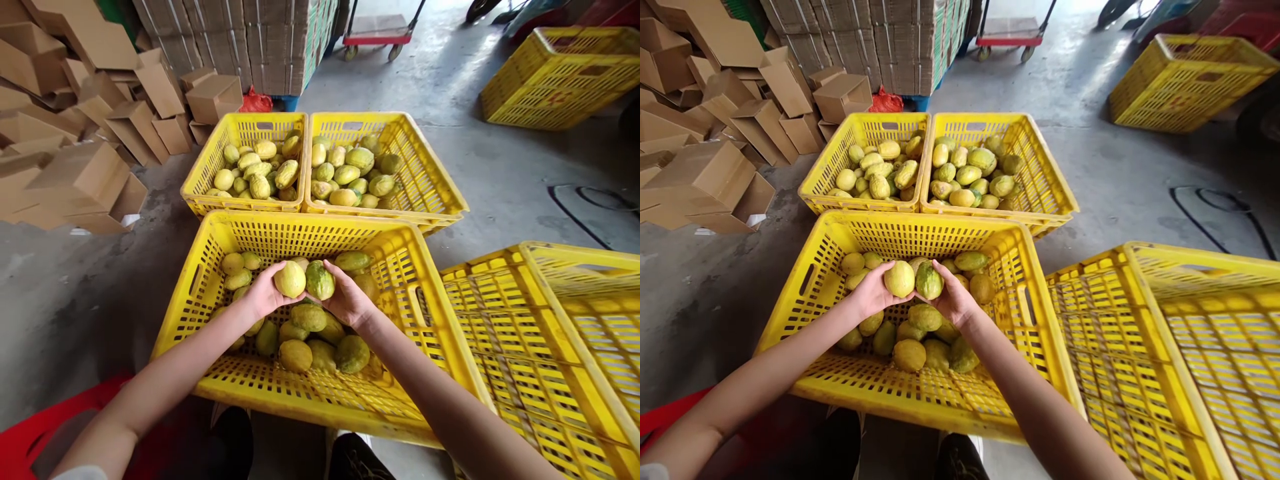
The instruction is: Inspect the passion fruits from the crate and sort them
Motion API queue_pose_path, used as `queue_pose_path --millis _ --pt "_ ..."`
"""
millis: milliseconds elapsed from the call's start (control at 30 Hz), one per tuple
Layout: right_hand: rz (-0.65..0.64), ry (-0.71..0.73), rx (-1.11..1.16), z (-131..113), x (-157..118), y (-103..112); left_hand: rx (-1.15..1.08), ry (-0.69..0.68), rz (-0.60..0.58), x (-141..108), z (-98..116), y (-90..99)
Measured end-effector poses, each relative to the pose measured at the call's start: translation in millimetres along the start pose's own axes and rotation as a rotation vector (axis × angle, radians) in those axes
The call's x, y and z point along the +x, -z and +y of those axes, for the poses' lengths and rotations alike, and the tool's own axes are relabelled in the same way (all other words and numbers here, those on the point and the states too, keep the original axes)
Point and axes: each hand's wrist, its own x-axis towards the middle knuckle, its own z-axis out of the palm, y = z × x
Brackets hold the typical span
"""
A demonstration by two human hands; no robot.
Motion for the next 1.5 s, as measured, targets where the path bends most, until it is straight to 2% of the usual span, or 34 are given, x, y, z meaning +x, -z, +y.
queue_pose_path --millis 167,300,567,700,933,1000,1100,1267,1333,1500 --pt "-0.070 0.005 0.045 -2 2 7 -0.078 0.006 0.023 -1 3 -1.6" --pt "-0.081 0.052 0.011 -5 -1 2 -0.104 0.003 0.008 4 3 2.6" --pt "0.077 -0.007 0.089 -3 -6 -12 -0.089 0.080 -0.035 3 -5 3.3" --pt "0.154 -0.023 0.114 0 -8 -16 -0.174 0.122 -0.013 0 -8 4.3" --pt "0.234 -0.005 0.172 0 -6 -22 -0.179 0.020 -0.064 5 -11 7.2" --pt "0.199 -0.004 0.192 -1 -6 -22 -0.165 -0.003 -0.077 5 -10 7.3" --pt "0.063 -0.046 0.228 -4 -5 -20 -0.118 -0.012 -0.066 -1 -5 6.9" --pt "-0.167 -0.049 0.219 -2 -1 -17 0.015 -0.023 0.003 -28 15 1.9" --pt "-0.187 -0.037 0.156 4 2 -18 0.057 -0.033 0.038 -40 25 -2.8" --pt "-0.129 -0.124 -0.084 14 -2 -25 0.166 -0.037 0.091 -60 41 -20.9"
